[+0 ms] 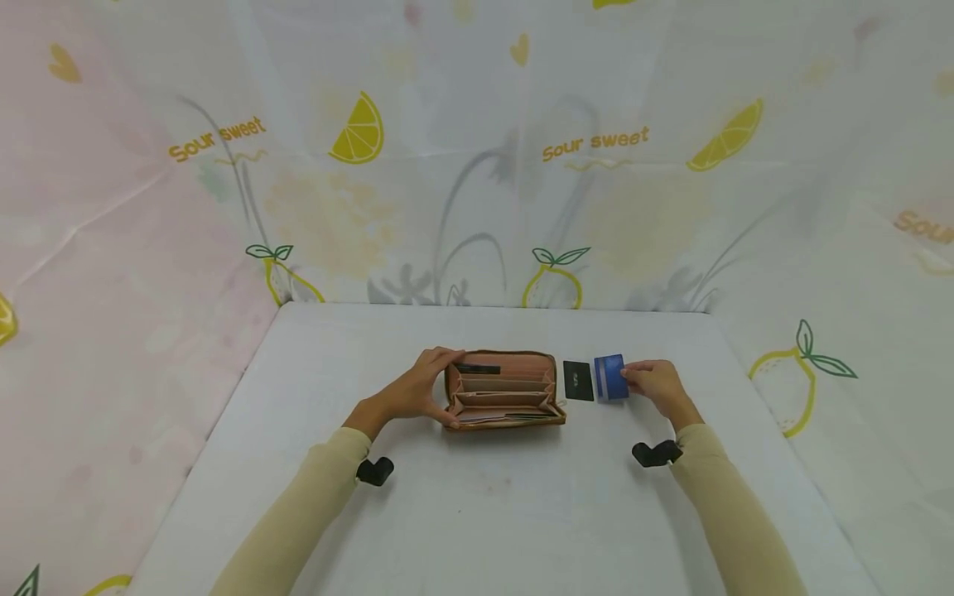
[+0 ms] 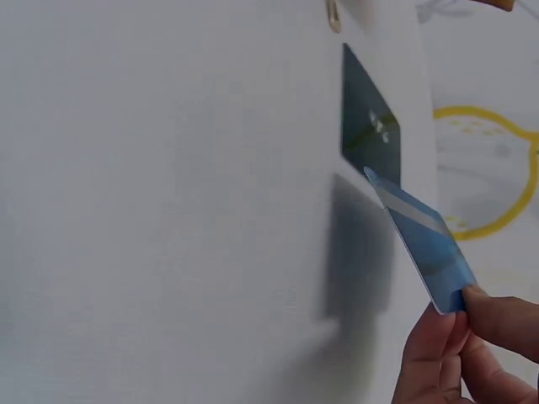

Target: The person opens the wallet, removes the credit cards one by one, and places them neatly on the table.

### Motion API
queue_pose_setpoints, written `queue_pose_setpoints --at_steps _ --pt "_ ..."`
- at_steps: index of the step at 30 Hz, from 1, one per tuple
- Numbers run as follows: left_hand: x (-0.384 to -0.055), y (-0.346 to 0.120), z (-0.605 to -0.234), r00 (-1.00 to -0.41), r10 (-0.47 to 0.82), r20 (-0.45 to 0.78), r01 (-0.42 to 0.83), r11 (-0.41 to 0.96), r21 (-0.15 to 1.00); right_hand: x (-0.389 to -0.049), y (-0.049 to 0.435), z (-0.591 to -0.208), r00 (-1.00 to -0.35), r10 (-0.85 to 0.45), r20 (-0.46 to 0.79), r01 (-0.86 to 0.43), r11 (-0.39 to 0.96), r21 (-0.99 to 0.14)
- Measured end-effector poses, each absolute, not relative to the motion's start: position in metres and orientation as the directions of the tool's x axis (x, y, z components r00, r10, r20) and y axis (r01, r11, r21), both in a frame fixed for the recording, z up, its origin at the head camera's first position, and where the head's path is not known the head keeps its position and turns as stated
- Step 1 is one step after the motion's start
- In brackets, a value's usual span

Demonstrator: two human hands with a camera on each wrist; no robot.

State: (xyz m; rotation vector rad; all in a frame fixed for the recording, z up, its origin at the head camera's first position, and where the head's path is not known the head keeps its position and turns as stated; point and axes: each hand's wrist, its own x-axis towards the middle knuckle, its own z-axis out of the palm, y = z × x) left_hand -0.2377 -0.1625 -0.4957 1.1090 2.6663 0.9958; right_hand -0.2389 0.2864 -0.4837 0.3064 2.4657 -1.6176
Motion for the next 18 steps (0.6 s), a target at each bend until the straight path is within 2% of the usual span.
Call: queue_pose_setpoints --at_steps 7,18 --pt "-0.237 -0.162 -0.496 -0.731 0.664 0.159 0.603 0.517 0.608 -0.24 0.288 -0.503 -0.94 0.142 -0.31 0.341 0.426 -0.838" --pt "-0.237 -0.162 -0.495 -0.727 0.665 0.17 0.611 0.515 0.601 -0.246 0.272 -0.511 -0.941 0.26 -0.218 0.324 0.497 -0.805"
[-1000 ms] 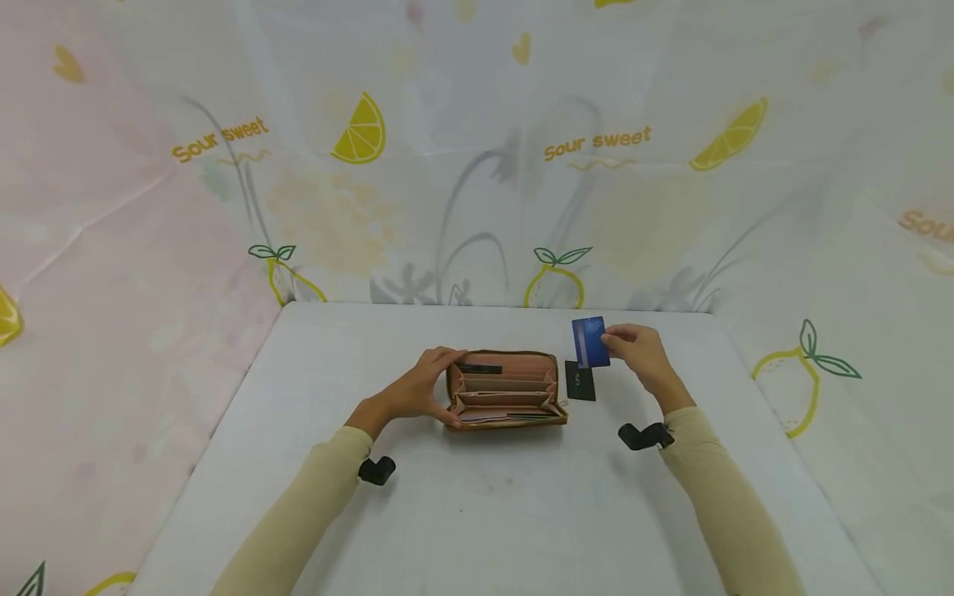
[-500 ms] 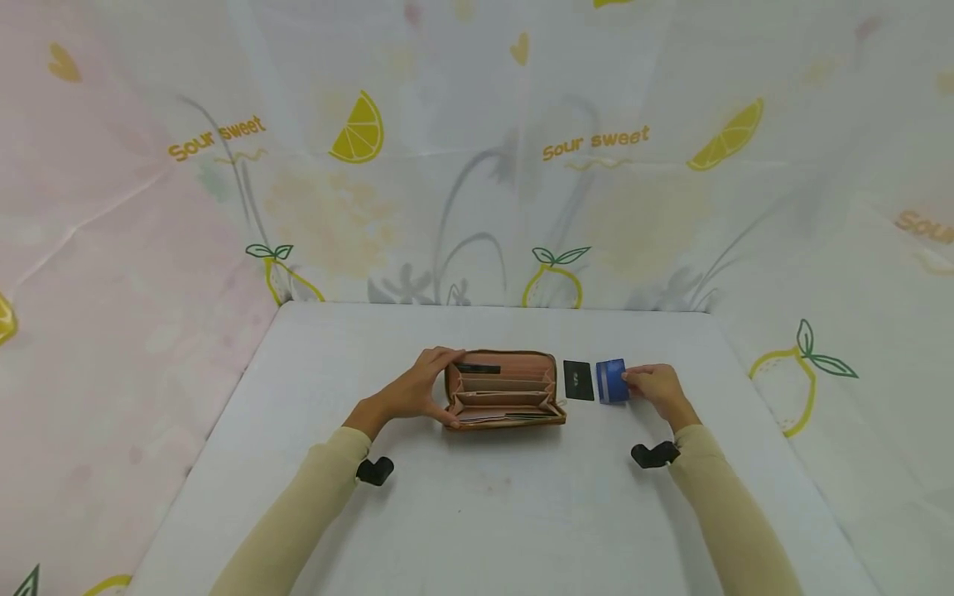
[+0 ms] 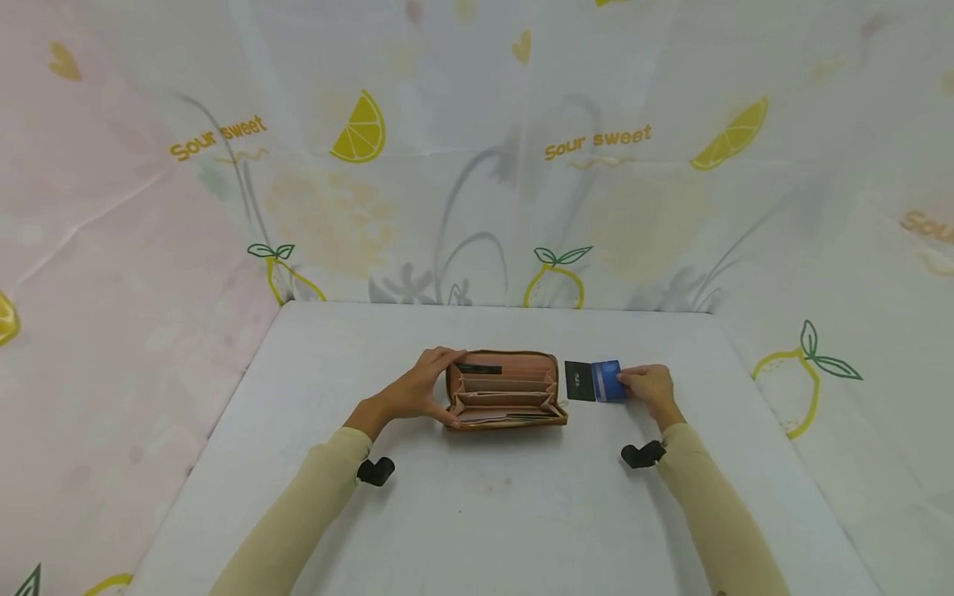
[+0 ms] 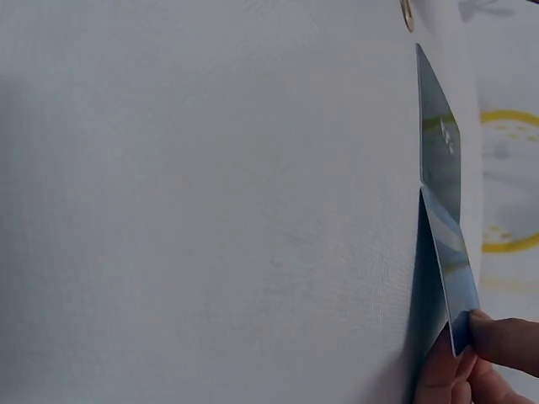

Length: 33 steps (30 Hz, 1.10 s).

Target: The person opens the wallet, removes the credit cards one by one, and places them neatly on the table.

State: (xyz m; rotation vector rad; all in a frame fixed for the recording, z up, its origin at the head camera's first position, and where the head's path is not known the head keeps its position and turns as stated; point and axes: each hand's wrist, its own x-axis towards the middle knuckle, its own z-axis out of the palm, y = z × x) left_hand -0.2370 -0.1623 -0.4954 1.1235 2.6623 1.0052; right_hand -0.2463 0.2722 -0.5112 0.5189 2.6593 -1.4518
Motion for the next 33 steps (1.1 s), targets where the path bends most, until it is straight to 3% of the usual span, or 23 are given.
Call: queue_pose_setpoints --at_steps 6,20,26,30,33 --pt "-0.238 -0.162 -0.496 -0.728 0.665 0.165 0.612 0.523 0.593 -0.246 0.266 -0.514 -0.956 0.274 -0.108 0.26 0.611 -0.748" --pt "-0.238 -0.161 -0.498 -0.726 0.669 0.158 0.609 0.518 0.601 -0.242 0.264 -0.515 -0.972 0.235 0.017 0.165 0.729 -0.664" --pt "-0.239 -0.161 -0.498 -0.732 0.663 0.156 0.601 0.522 0.605 -0.237 0.256 -0.501 -1.0 0.01 -0.025 0.022 0.843 -0.537" --pt "-0.239 -0.162 -0.497 -0.732 0.661 0.164 0.607 0.523 0.599 -0.232 0.247 -0.497 -0.978 -0.182 -0.105 -0.119 0.892 -0.436" --pt "-0.239 -0.162 -0.496 -0.729 0.664 0.168 0.612 0.522 0.594 -0.229 0.244 -0.496 -0.964 -0.231 -0.136 -0.162 0.905 -0.393"
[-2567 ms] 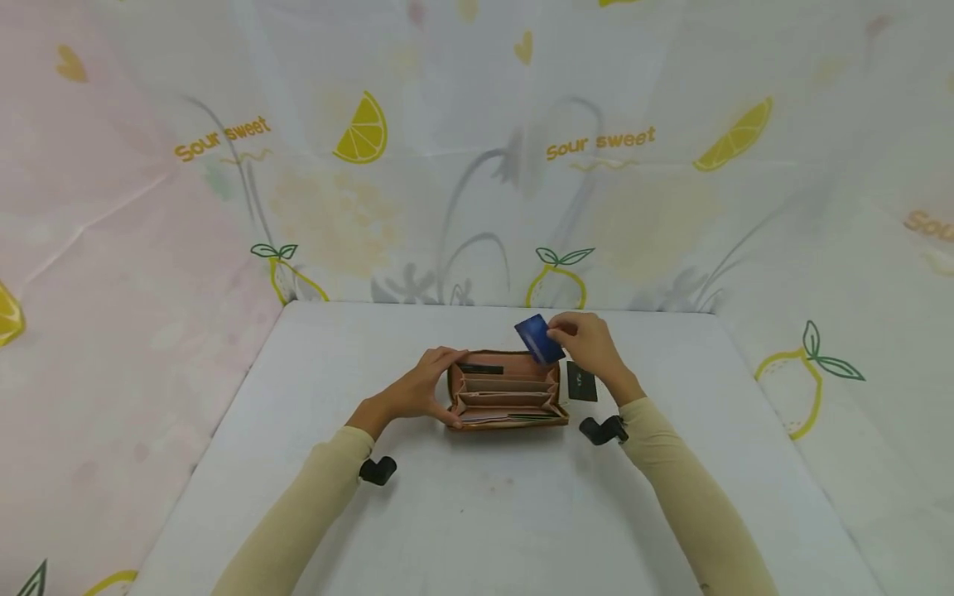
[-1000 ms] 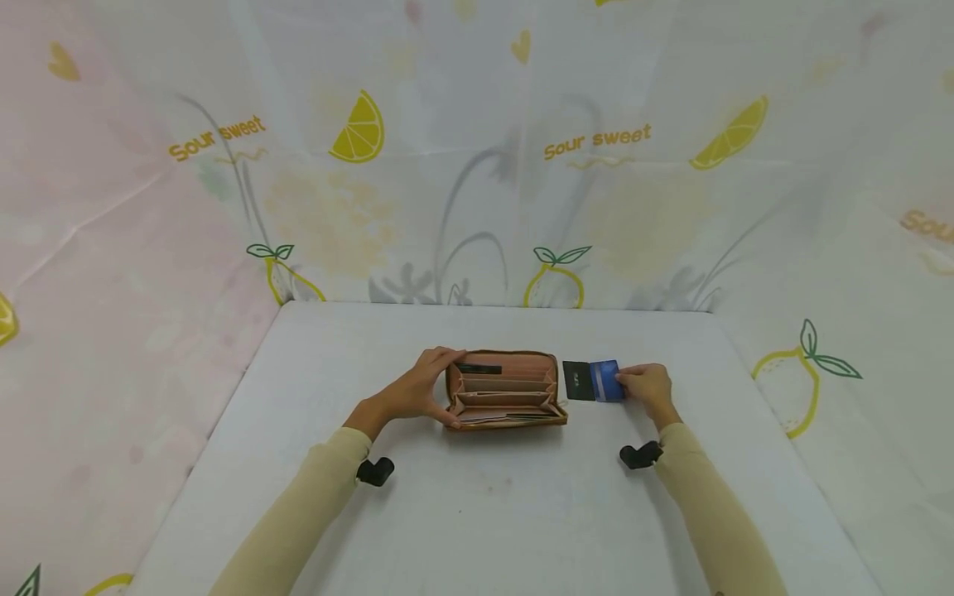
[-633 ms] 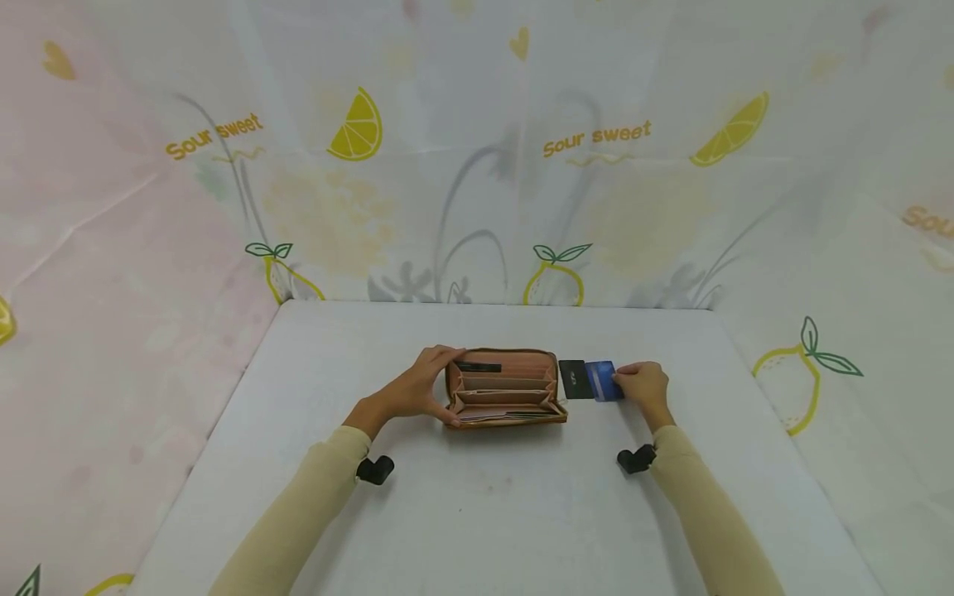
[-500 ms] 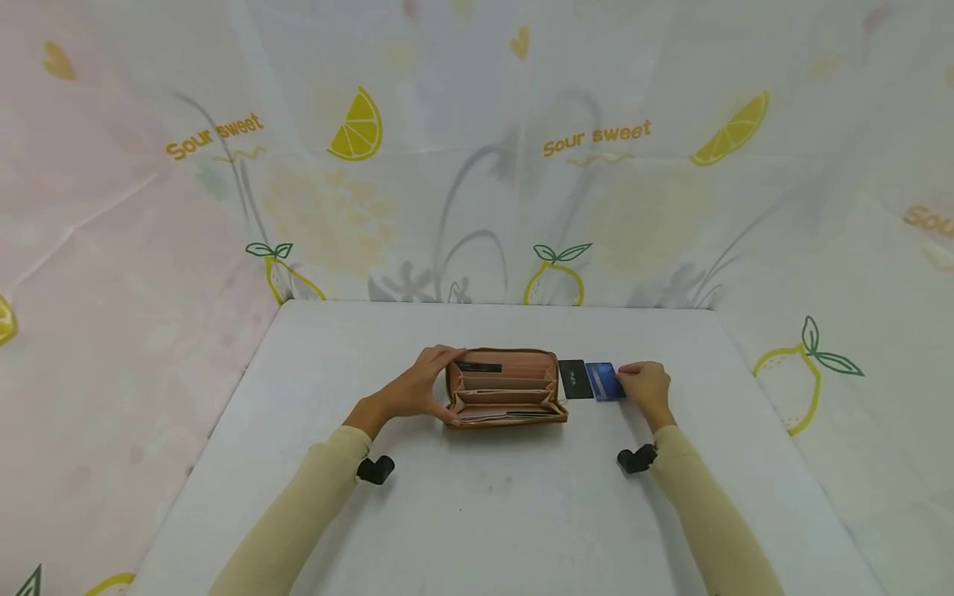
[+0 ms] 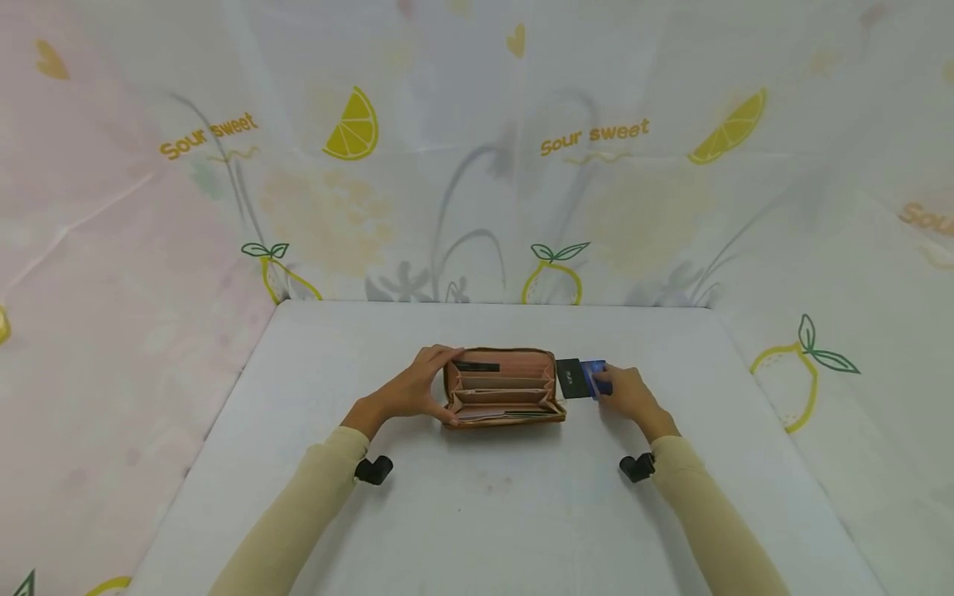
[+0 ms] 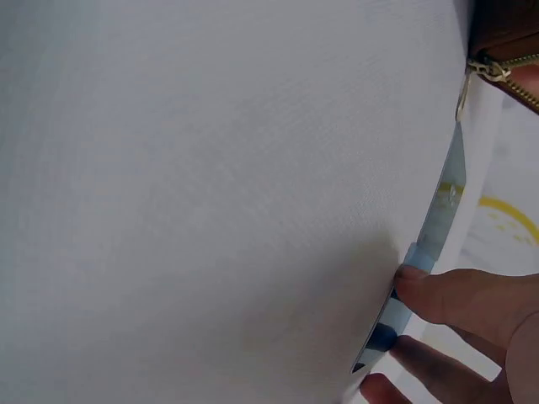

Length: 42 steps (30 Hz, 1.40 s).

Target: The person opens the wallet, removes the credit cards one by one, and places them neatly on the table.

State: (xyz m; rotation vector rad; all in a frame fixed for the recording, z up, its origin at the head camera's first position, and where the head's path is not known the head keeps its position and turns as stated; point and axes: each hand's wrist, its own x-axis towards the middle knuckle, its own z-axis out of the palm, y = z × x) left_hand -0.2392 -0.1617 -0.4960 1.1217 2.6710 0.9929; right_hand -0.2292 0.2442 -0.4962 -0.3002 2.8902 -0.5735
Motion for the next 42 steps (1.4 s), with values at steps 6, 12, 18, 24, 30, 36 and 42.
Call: queue_pose_setpoints --at_steps 6,12,18,24,30,36,42 --pt "-0.239 -0.162 -0.496 -0.741 0.658 0.132 0.589 0.543 0.599 -0.228 0.239 -0.499 -0.968 -0.211 -0.135 -0.141 0.904 -0.404" --pt "-0.238 -0.161 -0.499 -0.742 0.661 0.115 0.581 0.548 0.602 -0.23 0.237 -0.505 -0.976 -0.189 -0.11 -0.134 0.914 -0.382" --pt "-0.236 -0.16 -0.497 -0.733 0.667 0.13 0.594 0.536 0.601 -0.231 0.23 -0.501 -0.964 -0.252 -0.087 -0.203 0.905 -0.375" --pt "-0.235 -0.158 -0.495 -0.731 0.669 0.135 0.595 0.528 0.606 -0.231 0.225 -0.503 -0.934 -0.321 -0.16 -0.238 0.889 -0.392" --pt "-0.235 -0.159 -0.493 -0.743 0.661 0.108 0.578 0.551 0.603 -0.226 0.222 -0.502 -0.942 -0.291 -0.168 -0.206 0.896 -0.394" --pt "-0.236 -0.161 -0.489 -0.742 0.655 0.141 0.589 0.537 0.604 -0.226 0.219 -0.499 -0.943 -0.31 -0.119 -0.241 0.885 -0.399" --pt "-0.237 -0.162 -0.493 -0.732 0.665 0.151 0.607 0.534 0.589 -0.231 0.211 -0.491 -0.952 -0.279 0.125 -0.305 0.839 -0.45"
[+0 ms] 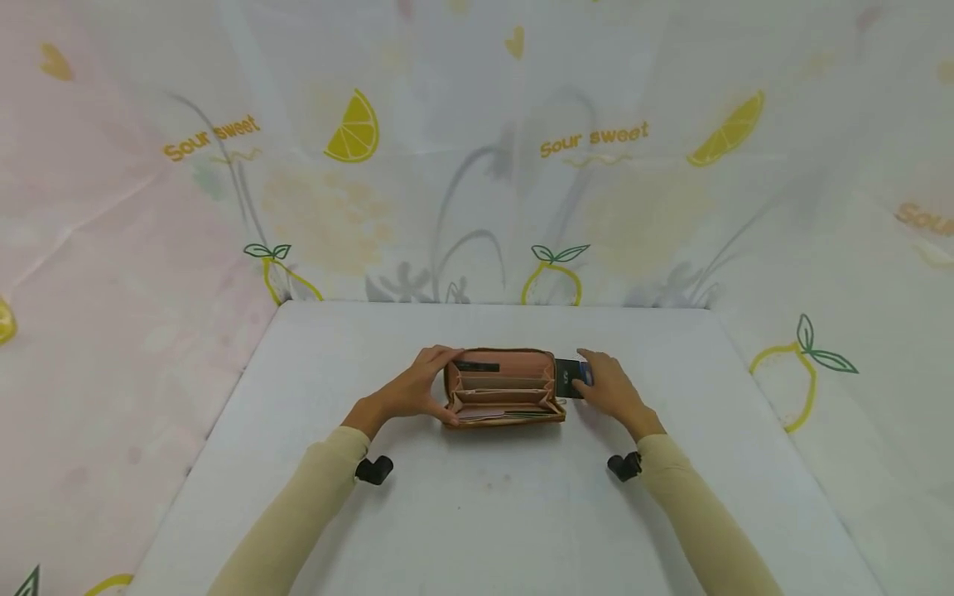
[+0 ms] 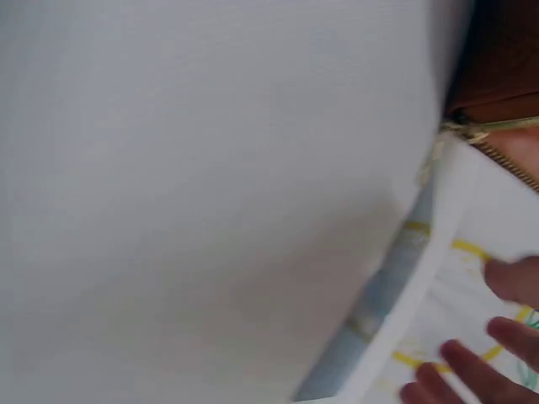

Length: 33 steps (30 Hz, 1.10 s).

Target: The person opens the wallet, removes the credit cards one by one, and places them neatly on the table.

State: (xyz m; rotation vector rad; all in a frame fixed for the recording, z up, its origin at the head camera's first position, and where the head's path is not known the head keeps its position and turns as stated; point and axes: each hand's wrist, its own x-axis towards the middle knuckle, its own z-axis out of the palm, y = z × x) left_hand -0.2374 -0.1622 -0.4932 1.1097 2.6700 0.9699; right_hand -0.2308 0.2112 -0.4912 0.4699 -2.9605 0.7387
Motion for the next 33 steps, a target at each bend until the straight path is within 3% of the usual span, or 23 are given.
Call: queue_pose_setpoints --at_steps 4,7,10,15,21,33 --pt "-0.238 -0.162 -0.495 -0.729 0.666 0.16 0.609 0.524 0.595 -0.234 0.19 -0.475 -0.862 -0.288 0.418 -0.475 0.748 -0.463" --pt "-0.237 -0.163 -0.495 -0.729 0.665 0.164 0.611 0.525 0.592 -0.235 0.167 -0.462 -0.761 -0.395 0.515 -0.626 0.656 -0.422" --pt "-0.237 -0.164 -0.495 -0.728 0.664 0.17 0.616 0.526 0.586 -0.236 0.146 -0.453 -0.699 -0.538 0.472 -0.711 0.597 -0.372" --pt "-0.236 -0.162 -0.495 -0.72 0.671 0.178 0.627 0.519 0.581 -0.239 0.121 -0.446 -0.699 -0.653 0.292 -0.714 0.619 -0.327" --pt "-0.234 -0.161 -0.494 -0.722 0.674 0.159 0.621 0.529 0.578 -0.245 0.108 -0.445 -0.721 -0.665 0.197 -0.69 0.657 -0.304" --pt "-0.233 -0.161 -0.494 -0.72 0.676 0.16 0.626 0.531 0.571 -0.265 0.099 -0.446 -0.747 -0.645 0.164 -0.655 0.671 -0.347"
